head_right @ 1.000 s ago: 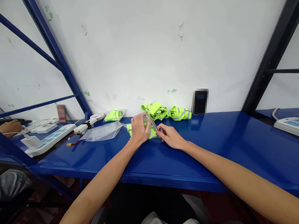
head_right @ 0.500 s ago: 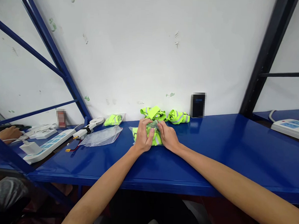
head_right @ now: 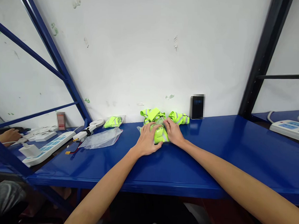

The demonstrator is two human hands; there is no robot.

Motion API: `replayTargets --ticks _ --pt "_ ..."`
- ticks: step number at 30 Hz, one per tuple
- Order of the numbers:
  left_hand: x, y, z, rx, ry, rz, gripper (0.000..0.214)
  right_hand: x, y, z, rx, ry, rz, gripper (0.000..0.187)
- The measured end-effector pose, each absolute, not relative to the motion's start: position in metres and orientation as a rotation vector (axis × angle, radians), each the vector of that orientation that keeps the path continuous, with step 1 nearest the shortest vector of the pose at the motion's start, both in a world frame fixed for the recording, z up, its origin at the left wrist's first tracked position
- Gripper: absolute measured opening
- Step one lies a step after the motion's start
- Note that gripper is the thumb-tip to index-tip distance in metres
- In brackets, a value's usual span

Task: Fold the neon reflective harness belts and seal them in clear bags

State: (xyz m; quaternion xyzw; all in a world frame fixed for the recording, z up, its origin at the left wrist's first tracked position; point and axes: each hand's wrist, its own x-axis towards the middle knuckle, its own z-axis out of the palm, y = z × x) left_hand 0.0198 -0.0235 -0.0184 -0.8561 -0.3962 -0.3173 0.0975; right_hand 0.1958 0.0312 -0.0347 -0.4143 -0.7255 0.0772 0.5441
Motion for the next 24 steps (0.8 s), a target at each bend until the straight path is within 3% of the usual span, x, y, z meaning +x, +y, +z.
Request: replayTargets --ticks 6,12,16,20,24 --pt "-0.002 -0.01 -0.014 -2.685 -1.03 -0.722 0.085 0.19 0.019 -0.035 -0.955 -1.637 0.229 0.029" --pt "-0.052 -0.01 0.025 -2.637 -0.917 -0.775 0.073 0.191 0.018 -0.019 -0.813 -1.437 0.495 0.029" --pt "-0.092 0.023 0.048 -2.408 -1.085 -0.855 0.075 0.2 0.041 0.01 -0.965 -1.659 0.148 0.026" --pt "-0.115 0.076 0.034 -2.305 -1.47 -0.379 0.053 0.194 0.066 0.035 -1.079 -2.059 -0.1 0.042" --pt "-0.109 0.098 0.004 -2.128 -1.715 -0.227 0.049 0.179 0.083 0.036 -1.265 -2.364 -0.039 0.075"
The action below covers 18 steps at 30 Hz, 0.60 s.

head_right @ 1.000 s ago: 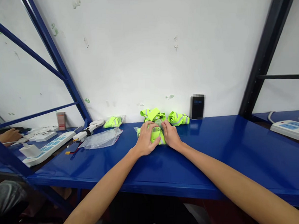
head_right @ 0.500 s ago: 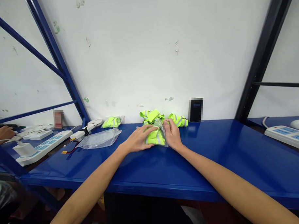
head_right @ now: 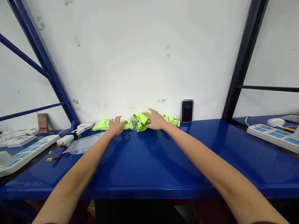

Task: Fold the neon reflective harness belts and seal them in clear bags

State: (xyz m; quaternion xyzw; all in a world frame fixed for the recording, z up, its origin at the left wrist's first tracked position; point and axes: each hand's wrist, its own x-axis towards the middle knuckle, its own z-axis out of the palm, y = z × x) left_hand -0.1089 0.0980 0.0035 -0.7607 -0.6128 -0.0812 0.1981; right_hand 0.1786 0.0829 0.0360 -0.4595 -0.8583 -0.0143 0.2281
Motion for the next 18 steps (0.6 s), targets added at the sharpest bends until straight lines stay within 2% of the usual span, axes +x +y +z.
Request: replayTargets --ticks 3,9,15,18 --pt "-0.093 0.09 -0.004 -2.095 -1.67 -0.339 0.041 0.172 0.093 0.025 -1.359 -2.389 0.039 0.082" --pt "-0.068 0.061 0.001 -2.246 -1.607 -0.764 0.028 0.176 0.106 0.023 -1.133 -2.185 0.075 0.052" --pt "-0.072 0.044 -0.016 -2.478 -1.556 -0.898 0.022 0.181 0.097 0.076 -0.903 -1.483 0.665 0.047" --pt "-0.073 0.041 -0.026 -2.545 -1.523 -0.991 0.02 0.185 0.083 0.1 -0.687 -1.35 0.828 0.041"
